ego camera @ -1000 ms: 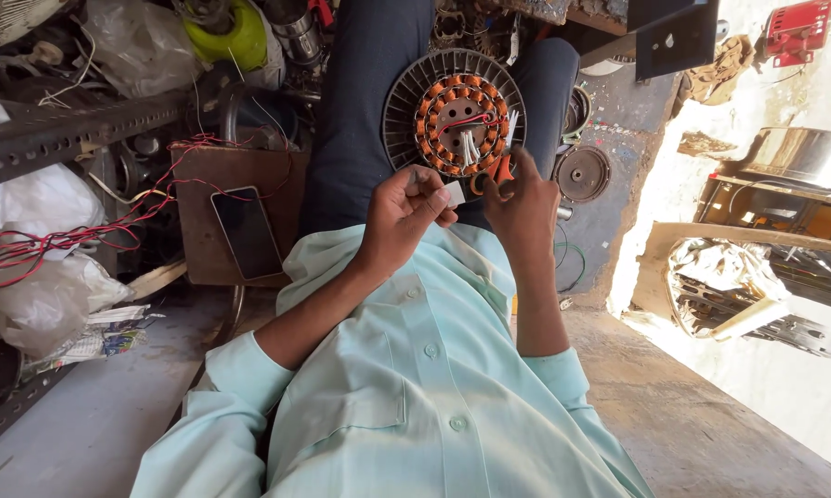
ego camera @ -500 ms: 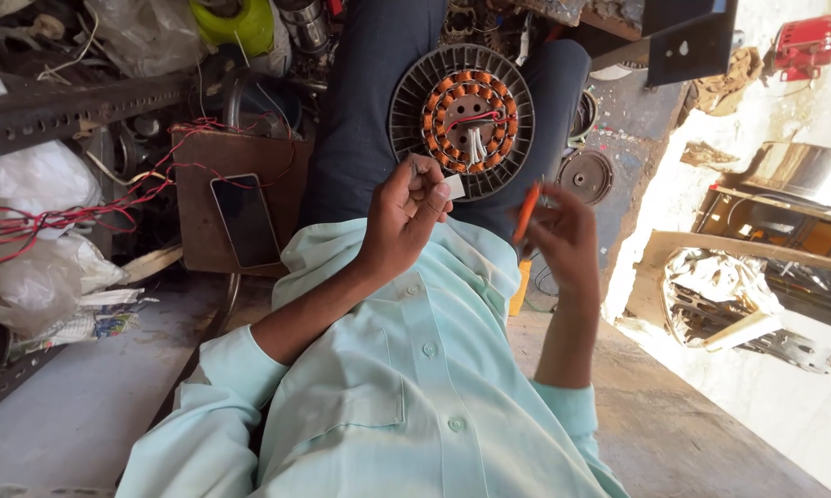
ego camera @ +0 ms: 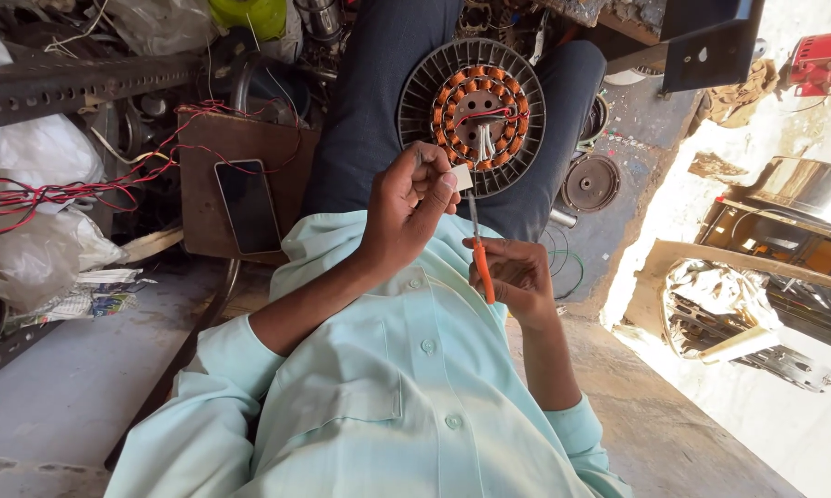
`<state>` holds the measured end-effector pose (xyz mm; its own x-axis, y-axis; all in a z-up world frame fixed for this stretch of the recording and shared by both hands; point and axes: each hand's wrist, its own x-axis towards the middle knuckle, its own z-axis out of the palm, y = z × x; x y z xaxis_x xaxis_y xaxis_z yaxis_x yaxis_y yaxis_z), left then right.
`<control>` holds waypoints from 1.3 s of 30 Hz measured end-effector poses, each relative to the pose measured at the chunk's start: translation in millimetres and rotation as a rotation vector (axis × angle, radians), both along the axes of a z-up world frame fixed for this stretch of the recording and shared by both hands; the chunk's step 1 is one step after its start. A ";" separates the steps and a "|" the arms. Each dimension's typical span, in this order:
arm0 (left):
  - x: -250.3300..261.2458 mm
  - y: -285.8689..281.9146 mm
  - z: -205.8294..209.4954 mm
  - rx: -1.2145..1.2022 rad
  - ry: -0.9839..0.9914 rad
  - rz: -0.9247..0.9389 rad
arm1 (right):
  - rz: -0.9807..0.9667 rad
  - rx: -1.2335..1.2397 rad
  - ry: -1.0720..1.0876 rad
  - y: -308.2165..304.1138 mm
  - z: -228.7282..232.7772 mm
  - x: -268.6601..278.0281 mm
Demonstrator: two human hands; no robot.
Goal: The recorder is repairing the winding of a ceiling fan motor by connecting and securing wires.
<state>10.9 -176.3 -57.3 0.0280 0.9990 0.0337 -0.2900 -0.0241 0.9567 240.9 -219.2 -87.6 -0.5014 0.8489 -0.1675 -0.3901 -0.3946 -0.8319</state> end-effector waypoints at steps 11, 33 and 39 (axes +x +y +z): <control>0.6 -2.3 0.5 0.013 0.007 -0.014 | 0.079 -0.007 -0.232 10.3 9.0 2.7; 2.9 -8.9 1.9 -0.047 -0.130 -0.046 | 0.058 0.030 0.055 -0.2 -9.0 4.8; 2.1 -10.9 1.8 -0.028 -0.160 -0.047 | 0.030 0.034 0.099 -0.5 -13.0 7.0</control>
